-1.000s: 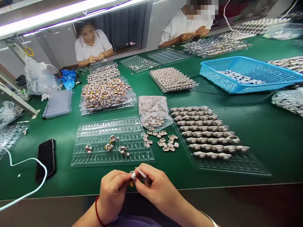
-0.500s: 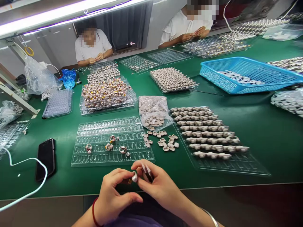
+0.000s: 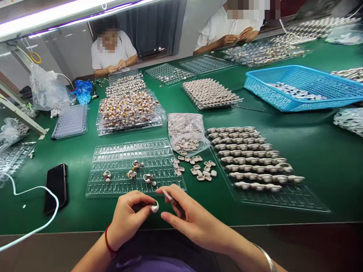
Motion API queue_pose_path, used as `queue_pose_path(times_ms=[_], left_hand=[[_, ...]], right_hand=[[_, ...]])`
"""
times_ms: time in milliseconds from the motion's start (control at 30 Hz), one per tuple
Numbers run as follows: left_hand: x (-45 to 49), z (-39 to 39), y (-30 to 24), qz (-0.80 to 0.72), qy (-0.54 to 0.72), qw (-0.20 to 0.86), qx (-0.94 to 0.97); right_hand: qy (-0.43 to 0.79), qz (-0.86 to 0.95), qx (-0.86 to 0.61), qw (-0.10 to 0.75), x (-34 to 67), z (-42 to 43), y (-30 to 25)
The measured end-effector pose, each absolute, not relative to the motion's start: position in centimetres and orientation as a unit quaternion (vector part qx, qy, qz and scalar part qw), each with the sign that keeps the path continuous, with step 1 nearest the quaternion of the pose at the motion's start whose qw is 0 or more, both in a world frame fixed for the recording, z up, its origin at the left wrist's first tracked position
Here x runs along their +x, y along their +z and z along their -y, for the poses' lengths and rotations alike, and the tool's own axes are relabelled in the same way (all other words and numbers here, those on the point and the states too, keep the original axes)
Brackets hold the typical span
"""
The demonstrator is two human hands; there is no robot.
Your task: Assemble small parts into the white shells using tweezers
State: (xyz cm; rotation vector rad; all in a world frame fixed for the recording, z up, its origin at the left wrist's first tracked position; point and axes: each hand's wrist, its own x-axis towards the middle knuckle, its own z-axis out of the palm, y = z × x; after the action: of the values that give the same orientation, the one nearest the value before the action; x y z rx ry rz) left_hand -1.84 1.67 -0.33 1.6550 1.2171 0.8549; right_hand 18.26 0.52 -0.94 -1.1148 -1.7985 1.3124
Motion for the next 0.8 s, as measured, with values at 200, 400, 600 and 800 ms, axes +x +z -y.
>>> queue_pose_path(times_ms=[200, 400, 600, 800], left_hand=[[-2.0, -1.8, -1.1, -0.518, 0.311, 0.391, 0.695], [-1.8, -1.6, -1.5, -0.532, 0.294, 0.390, 0.692], [-1.6, -1.8, -1.3, -0.539, 0.288, 0.380, 0.695], [-1.6, -1.6, -1.2, -0.542, 0.280, 0.399, 0.685]], right_hand=[[0.300, 0.827, -0.404, 0.251, 18.5, -0.6, -0.5], [0.102, 0.883, -0.403, 0.217, 17.2, -0.1, -1.1], [-0.067, 0.895, -0.398, 0.190, 16.3, 0.7, -0.7], [-0.131, 0.893, -0.388, 0.186, 15.7, 1.3, -0.6]])
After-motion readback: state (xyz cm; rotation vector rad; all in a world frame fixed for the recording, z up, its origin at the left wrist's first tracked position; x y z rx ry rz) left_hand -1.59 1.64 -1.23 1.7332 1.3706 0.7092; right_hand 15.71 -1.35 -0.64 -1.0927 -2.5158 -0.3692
